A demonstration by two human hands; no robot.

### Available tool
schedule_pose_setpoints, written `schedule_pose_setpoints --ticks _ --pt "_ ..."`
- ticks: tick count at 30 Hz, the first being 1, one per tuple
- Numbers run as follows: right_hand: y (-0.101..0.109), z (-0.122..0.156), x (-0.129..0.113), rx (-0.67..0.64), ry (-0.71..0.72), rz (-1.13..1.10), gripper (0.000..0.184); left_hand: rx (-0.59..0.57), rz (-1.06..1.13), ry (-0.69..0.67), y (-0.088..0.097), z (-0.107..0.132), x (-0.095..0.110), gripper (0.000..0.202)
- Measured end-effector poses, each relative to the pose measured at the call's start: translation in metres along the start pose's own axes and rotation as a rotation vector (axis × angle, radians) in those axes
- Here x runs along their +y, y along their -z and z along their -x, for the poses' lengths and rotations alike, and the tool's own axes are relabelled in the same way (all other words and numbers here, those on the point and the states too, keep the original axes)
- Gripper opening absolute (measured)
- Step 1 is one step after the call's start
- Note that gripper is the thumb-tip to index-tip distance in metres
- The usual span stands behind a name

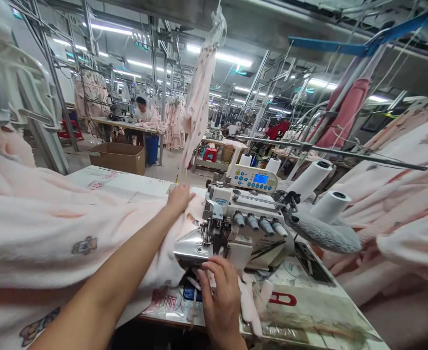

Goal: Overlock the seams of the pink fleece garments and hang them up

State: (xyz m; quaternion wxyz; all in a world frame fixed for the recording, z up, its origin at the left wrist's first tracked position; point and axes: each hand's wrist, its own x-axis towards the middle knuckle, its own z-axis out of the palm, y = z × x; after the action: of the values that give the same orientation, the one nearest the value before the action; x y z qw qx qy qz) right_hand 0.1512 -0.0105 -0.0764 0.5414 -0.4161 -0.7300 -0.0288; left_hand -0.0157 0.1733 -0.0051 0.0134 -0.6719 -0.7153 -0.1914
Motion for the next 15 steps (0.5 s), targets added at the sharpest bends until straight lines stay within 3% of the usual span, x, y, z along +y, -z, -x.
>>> schedule_pose_setpoints --ticks 2,4,6,9,12,15 --pt "0.001 0.004 -0.004 -0.012 0.006 -0.042 0.011 -0.039 -0.008 0.045 0.006 0.010 -0.010 0.042" --pt "0.003 0.008 -0.005 0.014 -0.014 -0.074 0.011 -0.070 -0.021 0.071 0.014 0.034 -0.025 0.047" --pt "0.002 0.012 -0.005 0.010 -0.082 -0.130 0.012 -0.077 -0.043 0.084 0.024 0.072 -0.040 0.050" --pt "-0.004 0.017 -0.003 -0.137 -0.282 -0.291 0.019 -0.090 -0.080 0.086 0.040 0.136 -0.053 0.043" --pt "-0.012 0.017 -0.003 -0.268 -0.526 -0.498 0.032 -0.244 0.022 -0.028 0.053 0.185 -0.043 0.026" --pt "-0.016 0.012 0.004 -0.244 -0.755 -0.669 0.041 -0.374 0.197 -0.274 0.058 0.201 -0.011 0.023"
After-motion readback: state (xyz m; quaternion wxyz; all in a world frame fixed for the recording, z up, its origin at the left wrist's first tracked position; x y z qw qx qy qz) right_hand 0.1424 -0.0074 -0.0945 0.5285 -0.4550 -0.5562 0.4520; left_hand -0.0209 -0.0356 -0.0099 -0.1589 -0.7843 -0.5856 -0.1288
